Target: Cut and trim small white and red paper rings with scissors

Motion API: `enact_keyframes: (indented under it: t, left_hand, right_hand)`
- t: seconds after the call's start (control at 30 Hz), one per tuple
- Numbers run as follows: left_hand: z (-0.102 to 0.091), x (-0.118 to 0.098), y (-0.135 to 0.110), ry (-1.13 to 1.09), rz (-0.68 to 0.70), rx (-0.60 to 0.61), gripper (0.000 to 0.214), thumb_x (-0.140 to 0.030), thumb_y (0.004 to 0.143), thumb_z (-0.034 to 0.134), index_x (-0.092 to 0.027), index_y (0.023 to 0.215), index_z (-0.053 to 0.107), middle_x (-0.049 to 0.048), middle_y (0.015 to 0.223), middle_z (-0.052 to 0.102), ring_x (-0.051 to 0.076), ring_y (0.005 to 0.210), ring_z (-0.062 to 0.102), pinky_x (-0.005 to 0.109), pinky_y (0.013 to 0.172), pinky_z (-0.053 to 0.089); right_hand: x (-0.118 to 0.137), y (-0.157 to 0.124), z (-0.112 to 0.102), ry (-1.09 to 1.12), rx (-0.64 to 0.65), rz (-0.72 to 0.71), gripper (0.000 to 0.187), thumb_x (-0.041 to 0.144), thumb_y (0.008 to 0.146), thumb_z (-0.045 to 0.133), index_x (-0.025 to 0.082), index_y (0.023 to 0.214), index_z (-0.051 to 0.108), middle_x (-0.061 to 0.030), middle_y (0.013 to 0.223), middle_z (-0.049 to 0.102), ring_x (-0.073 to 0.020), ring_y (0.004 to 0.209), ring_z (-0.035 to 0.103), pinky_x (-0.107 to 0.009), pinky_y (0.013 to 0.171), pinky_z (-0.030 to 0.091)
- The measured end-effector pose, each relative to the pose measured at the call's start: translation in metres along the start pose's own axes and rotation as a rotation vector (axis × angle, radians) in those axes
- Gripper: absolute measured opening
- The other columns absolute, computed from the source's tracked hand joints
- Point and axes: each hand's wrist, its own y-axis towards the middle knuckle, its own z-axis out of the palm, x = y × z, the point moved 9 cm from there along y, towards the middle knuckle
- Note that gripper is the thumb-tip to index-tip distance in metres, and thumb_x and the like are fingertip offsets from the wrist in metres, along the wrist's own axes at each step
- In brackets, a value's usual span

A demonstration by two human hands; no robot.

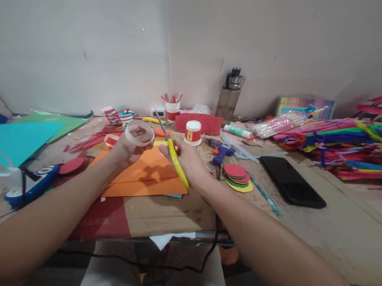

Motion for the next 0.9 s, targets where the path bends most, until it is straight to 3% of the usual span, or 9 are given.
enact_keyframes:
  t: [0.2,0.37,0.57,0.73,0.9]
  left_hand:
    - [0.016,0.015,-0.012,0.038,-0.213,0.062,0.026,-0.021,0.059,0.078,-0.012,0.074,0.060,-0.0006,0.064,0.060,0.005,0.050,0.052,0.018,0.046,0.038]
    - [0.019,0.026,-0.019,0.122,-0.322,0.056,0.023,-0.019,0.061,0.074,-0.011,0.078,0.062,0.0035,0.063,0.064,0.008,0.045,0.053,0.019,0.041,0.036]
    - [0.015,0.031,-0.021,0.205,-0.351,0.014,0.027,-0.014,0.065,0.065,-0.010,0.091,0.062,0.0034,0.058,0.064,0.010,0.040,0.054,0.019,0.037,0.037]
    - [0.014,0.036,-0.020,0.271,-0.344,0.057,0.019,-0.014,0.064,0.063,-0.012,0.083,0.060,0.0032,0.059,0.064,0.009,0.039,0.053,0.019,0.038,0.037]
    - [0.015,0.039,-0.022,0.370,-0.343,0.108,0.013,-0.016,0.063,0.062,-0.013,0.076,0.060,0.0027,0.058,0.064,0.010,0.039,0.053,0.020,0.039,0.038]
  right_hand:
    - [0.005,0.000,-0.008,0.122,-0.113,-0.023,0.051,0.059,0.070,0.074,0.024,0.100,0.053,0.0064,0.067,0.049,-0.0103,0.053,0.045,-0.024,0.049,0.037]
    - [0.013,-0.004,-0.008,0.333,-0.109,-0.055,0.054,0.052,0.067,0.079,0.026,0.103,0.049,0.0071,0.072,0.050,-0.0091,0.054,0.048,-0.024,0.051,0.041]
    - [0.021,-0.004,-0.014,0.464,-0.149,-0.112,0.057,0.046,0.064,0.082,0.025,0.108,0.053,0.0049,0.079,0.057,-0.0079,0.055,0.049,-0.024,0.051,0.043]
    - [0.022,-0.004,-0.010,0.535,-0.095,-0.073,0.062,0.046,0.062,0.084,0.026,0.113,0.056,0.0014,0.086,0.062,-0.0104,0.061,0.054,-0.025,0.052,0.047]
    - [0.014,-0.001,-0.004,0.558,-0.036,-0.020,0.061,0.045,0.061,0.083,0.027,0.112,0.055,0.0040,0.081,0.060,-0.0076,0.050,0.049,-0.022,0.042,0.043]
